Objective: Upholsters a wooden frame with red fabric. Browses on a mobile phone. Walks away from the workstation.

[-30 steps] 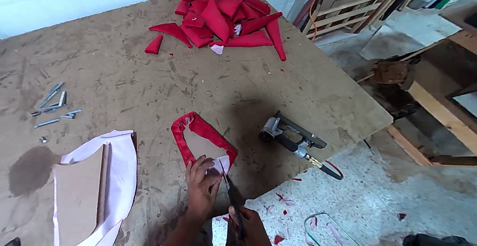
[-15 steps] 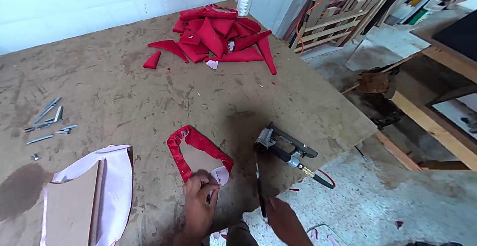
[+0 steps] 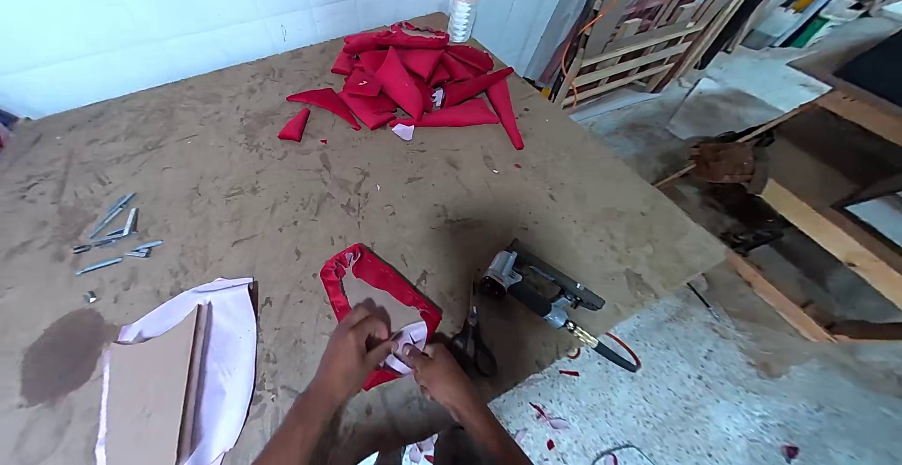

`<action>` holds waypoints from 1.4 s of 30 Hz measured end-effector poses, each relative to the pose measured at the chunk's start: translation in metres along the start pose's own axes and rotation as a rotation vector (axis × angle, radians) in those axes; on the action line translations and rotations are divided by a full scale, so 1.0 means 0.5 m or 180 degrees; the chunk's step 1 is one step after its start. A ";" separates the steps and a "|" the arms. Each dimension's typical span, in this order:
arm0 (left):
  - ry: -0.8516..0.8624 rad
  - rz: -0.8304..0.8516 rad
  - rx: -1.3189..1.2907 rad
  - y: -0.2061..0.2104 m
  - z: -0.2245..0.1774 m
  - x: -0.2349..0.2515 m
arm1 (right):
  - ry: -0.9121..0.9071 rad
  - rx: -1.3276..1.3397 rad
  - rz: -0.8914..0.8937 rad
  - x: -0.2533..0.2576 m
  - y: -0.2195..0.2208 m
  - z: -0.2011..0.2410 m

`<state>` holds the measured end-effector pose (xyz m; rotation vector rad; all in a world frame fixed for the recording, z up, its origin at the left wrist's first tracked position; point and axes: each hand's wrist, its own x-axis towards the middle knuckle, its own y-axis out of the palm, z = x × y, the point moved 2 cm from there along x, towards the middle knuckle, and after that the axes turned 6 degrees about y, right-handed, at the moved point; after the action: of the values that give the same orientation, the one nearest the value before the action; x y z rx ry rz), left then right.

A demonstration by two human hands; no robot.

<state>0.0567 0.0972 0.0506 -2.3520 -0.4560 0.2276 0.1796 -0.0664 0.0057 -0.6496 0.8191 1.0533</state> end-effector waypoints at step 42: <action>-0.1371 0.1164 0.1211 -0.062 0.019 0.186 | 0.0219 -0.1261 0.0615 0.115 -0.038 0.296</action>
<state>0.1315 0.1601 0.0618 -1.9871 -0.1541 0.9206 0.2517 0.0721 0.0402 -0.9587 0.7481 1.3934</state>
